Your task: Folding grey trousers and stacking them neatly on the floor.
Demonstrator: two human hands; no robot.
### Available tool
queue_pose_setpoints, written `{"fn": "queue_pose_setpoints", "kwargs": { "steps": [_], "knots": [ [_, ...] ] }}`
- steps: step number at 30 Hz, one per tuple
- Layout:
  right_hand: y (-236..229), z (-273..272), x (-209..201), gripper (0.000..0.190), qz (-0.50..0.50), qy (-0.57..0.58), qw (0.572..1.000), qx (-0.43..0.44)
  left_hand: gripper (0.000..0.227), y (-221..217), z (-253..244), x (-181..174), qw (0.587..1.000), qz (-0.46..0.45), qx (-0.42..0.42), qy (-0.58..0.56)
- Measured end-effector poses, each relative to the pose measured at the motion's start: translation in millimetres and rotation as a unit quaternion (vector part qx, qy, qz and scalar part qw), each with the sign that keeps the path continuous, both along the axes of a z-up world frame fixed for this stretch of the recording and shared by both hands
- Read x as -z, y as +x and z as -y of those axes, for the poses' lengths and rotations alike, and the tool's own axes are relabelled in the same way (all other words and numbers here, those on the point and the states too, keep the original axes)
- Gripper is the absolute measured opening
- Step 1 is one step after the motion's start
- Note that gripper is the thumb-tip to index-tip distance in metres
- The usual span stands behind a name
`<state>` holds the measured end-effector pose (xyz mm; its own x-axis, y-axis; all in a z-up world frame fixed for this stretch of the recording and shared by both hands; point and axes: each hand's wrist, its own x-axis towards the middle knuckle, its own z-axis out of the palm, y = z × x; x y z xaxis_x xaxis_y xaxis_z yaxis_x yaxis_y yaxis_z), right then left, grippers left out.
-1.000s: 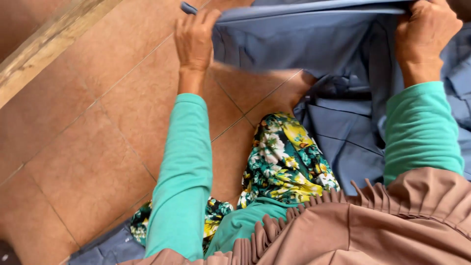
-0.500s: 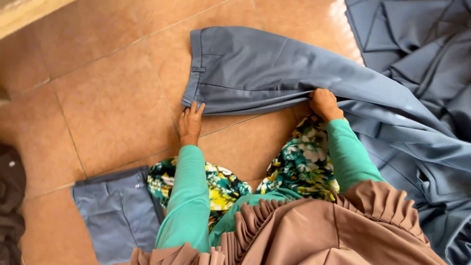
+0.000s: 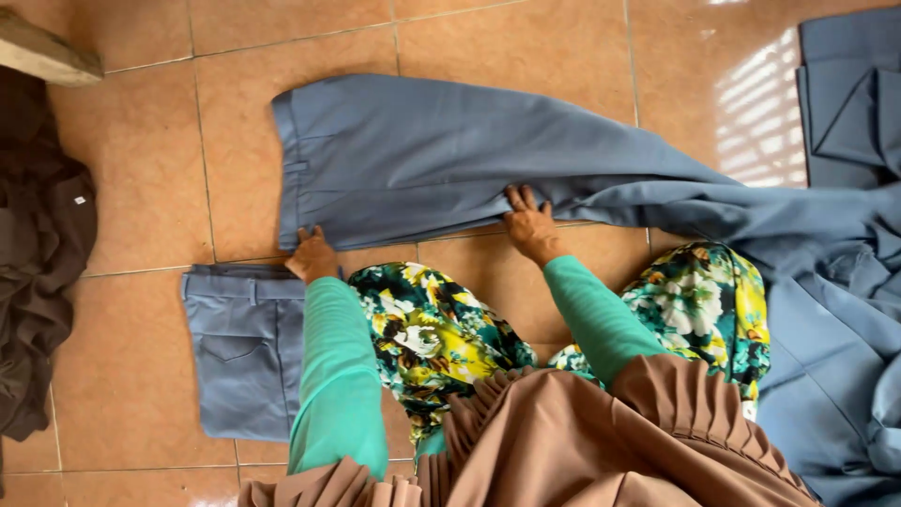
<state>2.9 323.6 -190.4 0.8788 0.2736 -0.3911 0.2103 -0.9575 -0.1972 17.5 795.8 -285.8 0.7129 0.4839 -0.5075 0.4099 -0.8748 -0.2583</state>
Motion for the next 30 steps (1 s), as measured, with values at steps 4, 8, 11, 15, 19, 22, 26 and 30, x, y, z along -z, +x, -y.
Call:
{"fn": "queue_pose_setpoints", "kwargs": {
  "steps": [4,8,11,15,19,22,26,30],
  "knots": [
    [13.8,-56.3,2.8,0.03,0.0,0.029,0.999,-0.04,0.044,-18.7,-32.3,-38.2,0.998,0.033,-0.058,0.006],
    [25.1,-93.3,-1.0,0.017,0.237,0.07,0.967,-0.062,0.061,-26.7,58.4,-130.0,0.962,0.235,-0.096,-0.1],
    [25.9,-110.0,-5.5,0.016,0.316,0.101,0.94,-0.078,0.115,-31.6,155.8,-209.3,0.891,0.118,-0.216,-0.381],
    [3.4,-119.8,-30.2,0.007,0.341,0.129,0.927,-0.087,0.126,-13.6,251.5,-219.0,0.634,0.102,-0.409,-0.648],
    [-10.8,-85.5,-38.7,0.005,0.311,0.102,0.941,-0.087,0.082,-6.0,258.0,-83.4,0.543,0.169,-0.528,-0.631],
    [-18.8,-35.7,-41.3,0.005,0.307,0.074,0.943,-0.107,0.091,-10.1,239.7,-155.8,0.513,0.173,-0.543,-0.643],
    [-24.1,56.9,-29.5,0.006,0.295,-0.026,0.947,-0.121,0.083,-3.0,185.5,-140.3,0.376,0.134,-0.543,-0.738],
    [-37.6,120.5,-30.5,0.006,0.268,-0.105,0.951,-0.117,0.071,11.5,136.5,-112.7,0.341,0.123,-0.508,-0.782]
  ]
}}
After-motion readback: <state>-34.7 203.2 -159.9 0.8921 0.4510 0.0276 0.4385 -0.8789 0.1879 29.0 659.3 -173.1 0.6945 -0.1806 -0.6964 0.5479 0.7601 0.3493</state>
